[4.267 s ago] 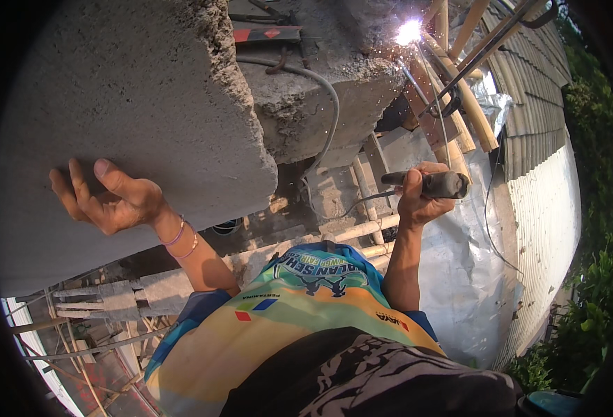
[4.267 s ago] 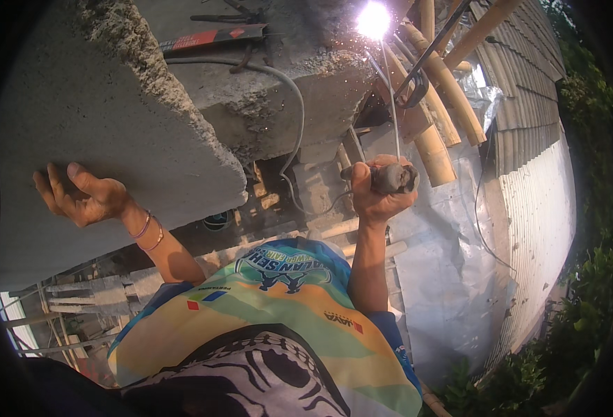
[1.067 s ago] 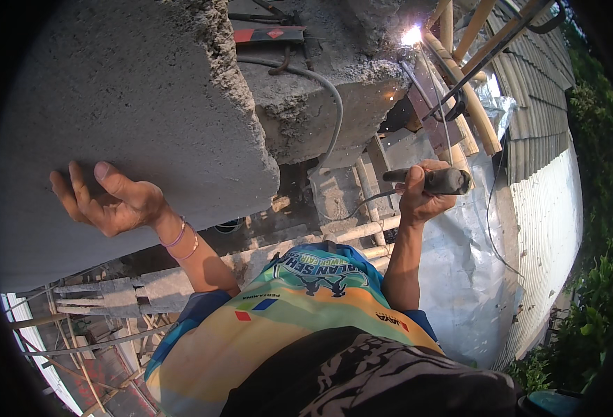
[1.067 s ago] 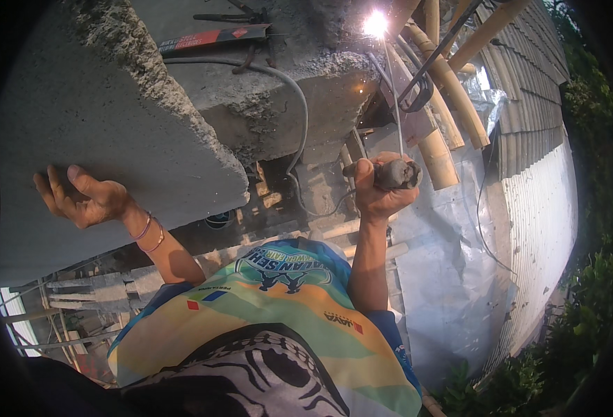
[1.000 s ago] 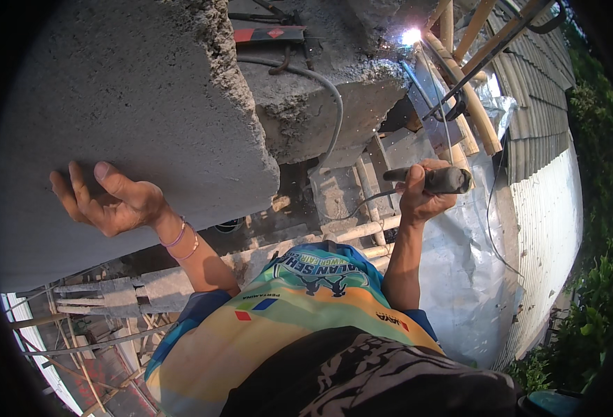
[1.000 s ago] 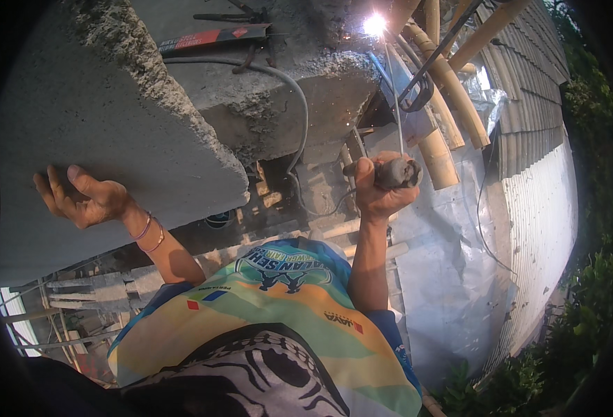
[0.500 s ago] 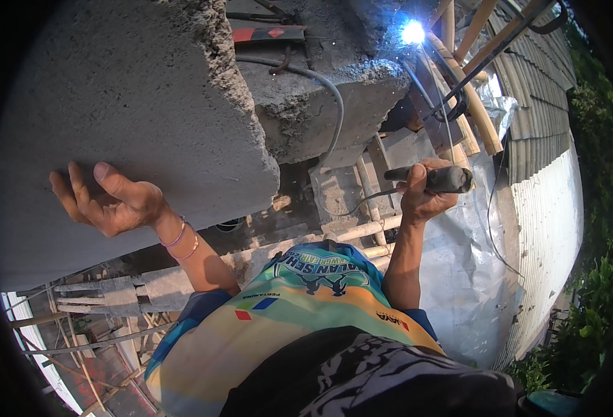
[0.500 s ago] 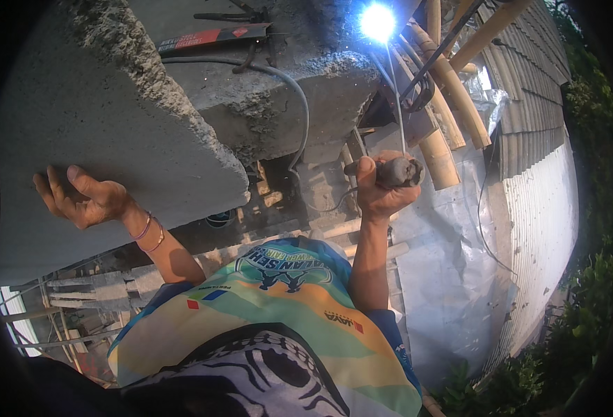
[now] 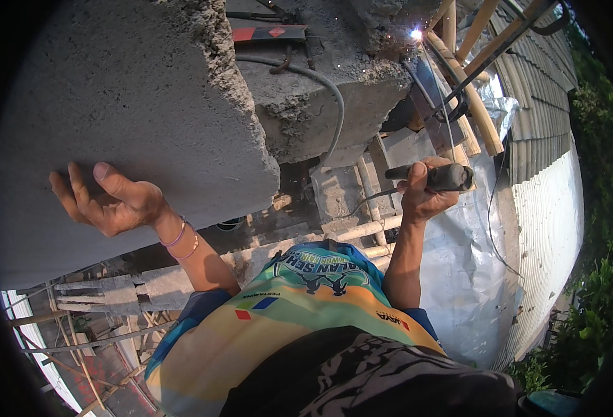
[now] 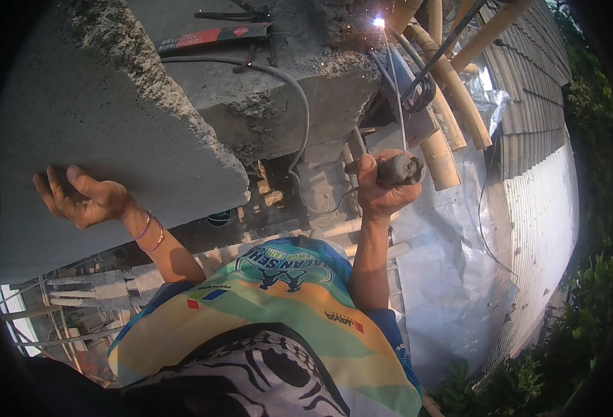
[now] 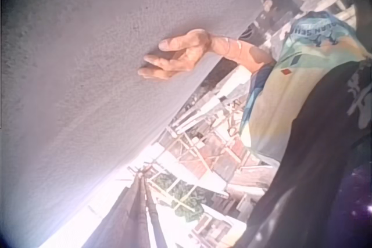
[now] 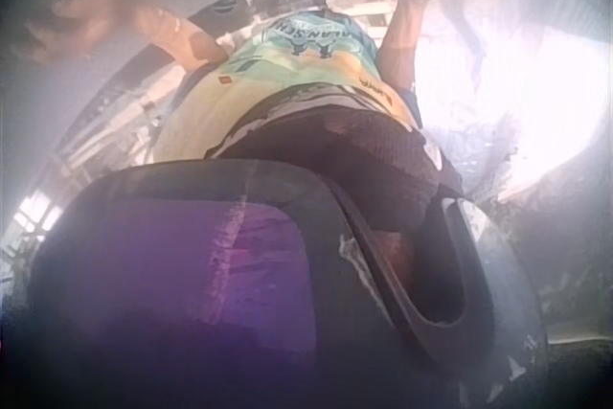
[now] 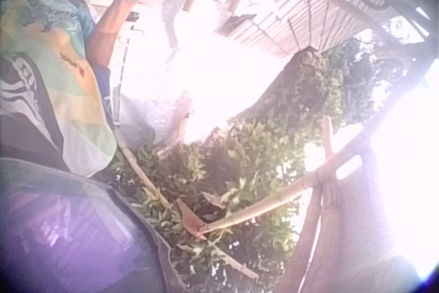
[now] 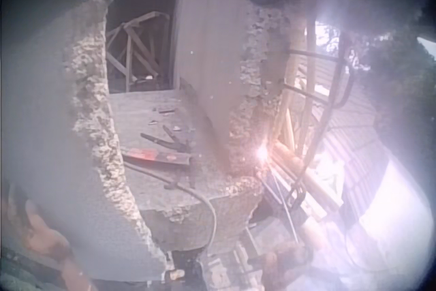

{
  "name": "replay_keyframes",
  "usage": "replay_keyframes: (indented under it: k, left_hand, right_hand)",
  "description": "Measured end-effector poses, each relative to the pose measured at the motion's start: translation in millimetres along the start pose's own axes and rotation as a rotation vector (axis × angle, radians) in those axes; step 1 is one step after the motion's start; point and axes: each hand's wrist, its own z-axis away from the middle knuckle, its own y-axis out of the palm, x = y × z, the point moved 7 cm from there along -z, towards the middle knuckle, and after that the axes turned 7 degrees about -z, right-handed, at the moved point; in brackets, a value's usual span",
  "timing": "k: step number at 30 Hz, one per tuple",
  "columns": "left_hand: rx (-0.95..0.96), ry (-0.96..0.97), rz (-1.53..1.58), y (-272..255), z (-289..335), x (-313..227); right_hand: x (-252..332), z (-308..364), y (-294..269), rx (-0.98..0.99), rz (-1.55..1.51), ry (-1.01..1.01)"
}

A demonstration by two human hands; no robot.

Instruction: The person welds metal rods attached to a concrete structure using a handheld welding torch. They hold the rods in place with one hand while applying the torch with the other, producing sparks as they work on different sections of the metal framework.

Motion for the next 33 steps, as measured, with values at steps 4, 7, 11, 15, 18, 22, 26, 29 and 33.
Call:
replay_keyframes:
  k: [4,7,11,15,18,22,26,29,33]
  left_hand:
    - [0.000,0.004,-0.010,-1,0,1]
    - [-0.005,-0.027,0.007,-1,2,3]
    - [-0.003,0.034,-0.055,-1,1,-1]
    - [0.007,0.039,-0.079,1,0,-4]
    - [0.022,0.047,-0.102,0,1,-8]
    - [0.116,0.014,-0.097,-6,3,-17]
    - [0.216,0.041,-0.021,-6,9,-29]
    - [0.214,0.046,-0.040,6,13,-30]
    - [0.141,0.137,-0.023,10,17,-31]
  right_hand:
    - [1,-1,1,0.007,-0.011,-0.007]
    - [4,-1,1,0.017,-0.021,-0.069]
    - [15,8,1,0.050,-0.094,-0.256]
    - [16,29,5,0.178,-0.171,-0.236]
    - [15,42,12,0.250,-0.211,-0.190]
    - [27,38,32,0.308,-0.281,-0.140]
    - [53,1,76,0.366,-0.291,0.022]
    - [72,-44,129,0.322,-0.443,0.163]
    - [106,-103,206,0.503,-0.292,0.146]
